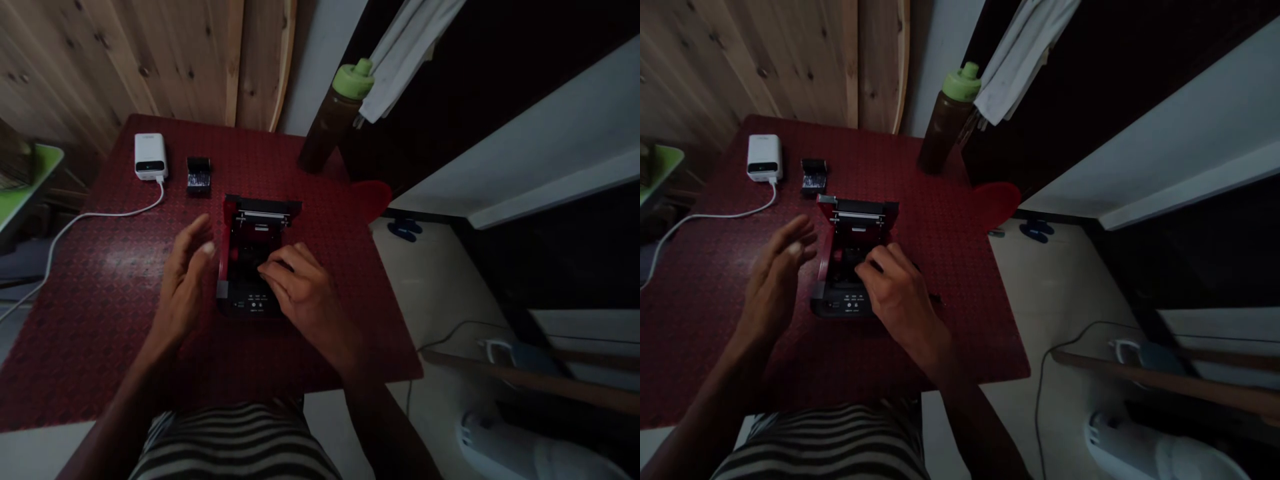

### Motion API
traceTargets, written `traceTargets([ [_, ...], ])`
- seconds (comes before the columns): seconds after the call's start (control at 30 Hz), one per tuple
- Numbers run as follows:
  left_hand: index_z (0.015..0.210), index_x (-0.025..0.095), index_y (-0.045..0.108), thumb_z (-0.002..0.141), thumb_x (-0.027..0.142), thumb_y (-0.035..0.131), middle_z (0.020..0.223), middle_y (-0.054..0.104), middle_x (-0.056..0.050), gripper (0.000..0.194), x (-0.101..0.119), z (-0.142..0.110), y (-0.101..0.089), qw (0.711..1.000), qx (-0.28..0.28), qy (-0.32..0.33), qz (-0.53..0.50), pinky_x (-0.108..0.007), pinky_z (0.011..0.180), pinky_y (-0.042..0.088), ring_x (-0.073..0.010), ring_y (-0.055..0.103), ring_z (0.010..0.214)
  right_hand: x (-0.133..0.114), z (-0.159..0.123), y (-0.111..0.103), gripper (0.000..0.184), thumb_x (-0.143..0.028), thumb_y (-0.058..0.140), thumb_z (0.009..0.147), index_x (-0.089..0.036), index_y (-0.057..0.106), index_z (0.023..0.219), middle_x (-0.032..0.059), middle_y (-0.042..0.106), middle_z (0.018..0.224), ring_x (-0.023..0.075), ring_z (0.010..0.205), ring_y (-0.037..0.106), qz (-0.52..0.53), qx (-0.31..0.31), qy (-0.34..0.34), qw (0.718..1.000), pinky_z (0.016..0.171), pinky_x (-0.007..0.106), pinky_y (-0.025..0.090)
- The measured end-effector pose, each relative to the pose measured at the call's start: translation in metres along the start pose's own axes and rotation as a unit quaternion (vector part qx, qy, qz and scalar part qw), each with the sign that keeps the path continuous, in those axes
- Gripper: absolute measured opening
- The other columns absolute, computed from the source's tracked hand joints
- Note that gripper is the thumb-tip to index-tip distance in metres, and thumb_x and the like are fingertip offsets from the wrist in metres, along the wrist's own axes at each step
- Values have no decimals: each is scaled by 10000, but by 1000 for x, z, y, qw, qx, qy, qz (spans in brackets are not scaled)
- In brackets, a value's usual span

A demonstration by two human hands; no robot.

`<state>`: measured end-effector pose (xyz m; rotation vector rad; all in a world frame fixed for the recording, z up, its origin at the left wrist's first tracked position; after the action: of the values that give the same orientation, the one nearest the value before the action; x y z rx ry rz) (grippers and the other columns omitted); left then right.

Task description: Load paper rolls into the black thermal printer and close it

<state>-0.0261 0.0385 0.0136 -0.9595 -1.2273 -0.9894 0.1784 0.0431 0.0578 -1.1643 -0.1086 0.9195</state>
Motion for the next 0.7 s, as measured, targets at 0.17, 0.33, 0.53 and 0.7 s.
traceTargets([
  [0.17, 1320, 215, 745, 1102, 675, 576, 1363, 766, -105, 537, 14, 44, 23, 998, -24, 40, -38, -446, 1083, 542, -284, 688, 1297, -12, -19, -3, 256, -18, 616, 1076, -173, 818, 1046, 84, 779, 994, 221, 909, 675, -44, 81, -3, 996, 834, 368, 597],
  [0.33, 943, 236, 722, 1004, 548, 779, 1146, 768, -25, 323, 17, 37, 25, 998, 8, -2, -62, -401, 1091, 531, -239, 695, 1182, -21, -29, -1, 279, -45, 593, 1099, -187, 833, 1094, 86, 817, 1021, 217, 922, 711, -75, 102, -3, 992, 874, 372, 630],
  [0.53, 1289, 255, 740, 784, 439, 951, 1432, 762, -98, 578, -1, -1, 11, 992, 7, -98, -74, -489, 1196, 548, -333, 689, 1405, -25, -34, 2, 264, -71, 634, 1088, -238, 839, 1098, 93, 859, 1190, 255, 1097, 768, -94, 114, 17, 989, 977, 435, 645],
  [0.7, 1456, 214, 725, 802, 521, 931, 1503, 754, -130, 751, -18, -22, 10, 979, -28, -186, -81, -497, 1143, 600, -389, 702, 1412, -25, -34, 3, 246, -70, 639, 1089, -227, 828, 1082, 85, 878, 1254, 262, 1237, 806, -62, 121, 19, 991, 1063, 459, 618],
])
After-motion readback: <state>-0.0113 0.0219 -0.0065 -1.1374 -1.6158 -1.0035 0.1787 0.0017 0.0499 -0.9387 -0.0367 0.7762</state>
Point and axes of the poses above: each hand's wrist, its own z-axis towards the middle knuckle, its own y-axis out of the palm, x = y × z, the point moved 4 cm from there along z, towards the middle knuckle
